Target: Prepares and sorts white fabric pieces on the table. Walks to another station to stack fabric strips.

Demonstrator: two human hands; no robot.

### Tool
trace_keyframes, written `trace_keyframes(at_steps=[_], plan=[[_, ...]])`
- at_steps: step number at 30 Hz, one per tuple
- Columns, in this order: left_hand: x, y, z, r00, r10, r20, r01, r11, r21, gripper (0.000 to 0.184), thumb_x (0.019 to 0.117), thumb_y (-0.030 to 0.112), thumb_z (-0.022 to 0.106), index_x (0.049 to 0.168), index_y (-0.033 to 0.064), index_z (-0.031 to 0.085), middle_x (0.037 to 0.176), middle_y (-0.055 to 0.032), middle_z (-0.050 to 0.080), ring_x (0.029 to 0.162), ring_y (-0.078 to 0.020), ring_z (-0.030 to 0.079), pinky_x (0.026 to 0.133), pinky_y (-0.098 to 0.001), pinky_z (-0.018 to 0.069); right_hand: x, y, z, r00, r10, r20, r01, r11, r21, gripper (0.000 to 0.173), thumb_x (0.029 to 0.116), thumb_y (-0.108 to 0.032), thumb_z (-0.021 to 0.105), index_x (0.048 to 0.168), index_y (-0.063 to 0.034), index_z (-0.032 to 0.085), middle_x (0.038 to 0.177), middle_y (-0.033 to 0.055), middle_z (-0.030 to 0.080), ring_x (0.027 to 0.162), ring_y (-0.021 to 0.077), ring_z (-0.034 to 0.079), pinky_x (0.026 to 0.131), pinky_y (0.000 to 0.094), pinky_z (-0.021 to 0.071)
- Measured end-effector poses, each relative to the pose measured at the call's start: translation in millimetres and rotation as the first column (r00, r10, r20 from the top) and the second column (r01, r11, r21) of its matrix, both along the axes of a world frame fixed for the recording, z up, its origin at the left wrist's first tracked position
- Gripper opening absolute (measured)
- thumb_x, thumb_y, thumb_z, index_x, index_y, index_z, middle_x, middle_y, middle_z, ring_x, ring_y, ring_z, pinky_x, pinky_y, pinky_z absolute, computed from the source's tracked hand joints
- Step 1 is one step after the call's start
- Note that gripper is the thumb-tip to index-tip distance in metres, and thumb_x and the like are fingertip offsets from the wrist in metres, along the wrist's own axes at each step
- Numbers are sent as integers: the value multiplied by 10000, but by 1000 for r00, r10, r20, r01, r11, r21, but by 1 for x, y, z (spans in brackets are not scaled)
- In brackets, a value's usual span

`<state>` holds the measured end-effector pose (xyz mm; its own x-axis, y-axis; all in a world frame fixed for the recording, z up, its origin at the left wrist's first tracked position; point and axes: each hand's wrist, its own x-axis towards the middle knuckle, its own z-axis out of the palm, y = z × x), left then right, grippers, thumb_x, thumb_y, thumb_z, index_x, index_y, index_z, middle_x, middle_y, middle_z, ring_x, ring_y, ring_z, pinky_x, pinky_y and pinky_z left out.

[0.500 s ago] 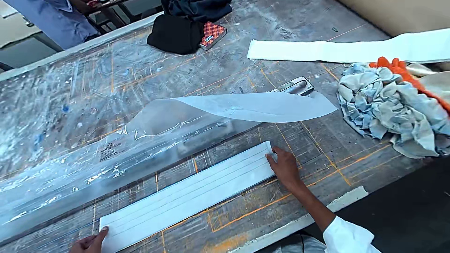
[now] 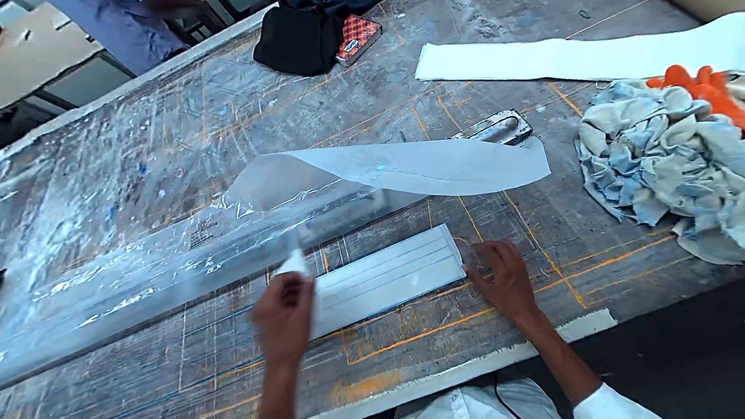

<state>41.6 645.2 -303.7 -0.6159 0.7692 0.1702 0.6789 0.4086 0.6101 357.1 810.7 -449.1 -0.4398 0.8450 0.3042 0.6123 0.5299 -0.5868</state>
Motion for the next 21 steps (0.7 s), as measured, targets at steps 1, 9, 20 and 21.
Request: trace_keyframes(at_steps=[1,9,20,21], plan=[[27,21,-6,998,-64,-21,64,997,-38,223,984,138,649,1069,-68,663,877,-164,693,732,-230,679,683,-432,587,-1,0,-3,998,51,25,-52,998,30,470,937,-516,637,1221,-153,730,1193,110,673,1134,348,612,877,544,506],[141,100,-70,972,-235,12,234,961,-145,210,1023,300,628,1050,97,675,759,-71,660,555,-236,593,487,-448,503,-2,1,-3,984,162,68,-166,985,50,344,984,-506,569,1094,-265,788,1279,30,676,1229,288,581,911,522,460],[86,30,-75,997,32,-73,-34,999,-28,218,1011,211,646,1090,22,718,973,-123,741,819,-254,716,723,-469,592,-2,3,-2,986,165,7,-165,986,-13,318,980,-427,595,1118,-210,782,1269,34,681,1226,290,584,922,527,457],[66,10,-75,983,161,-93,-165,986,-37,223,1008,216,651,1082,16,716,972,-131,740,818,-263,717,721,-479,588,-1,3,-2,987,162,-25,-162,987,-15,321,984,-411,590,1128,-193,778,1255,47,683,1218,299,590,925,533,459]])
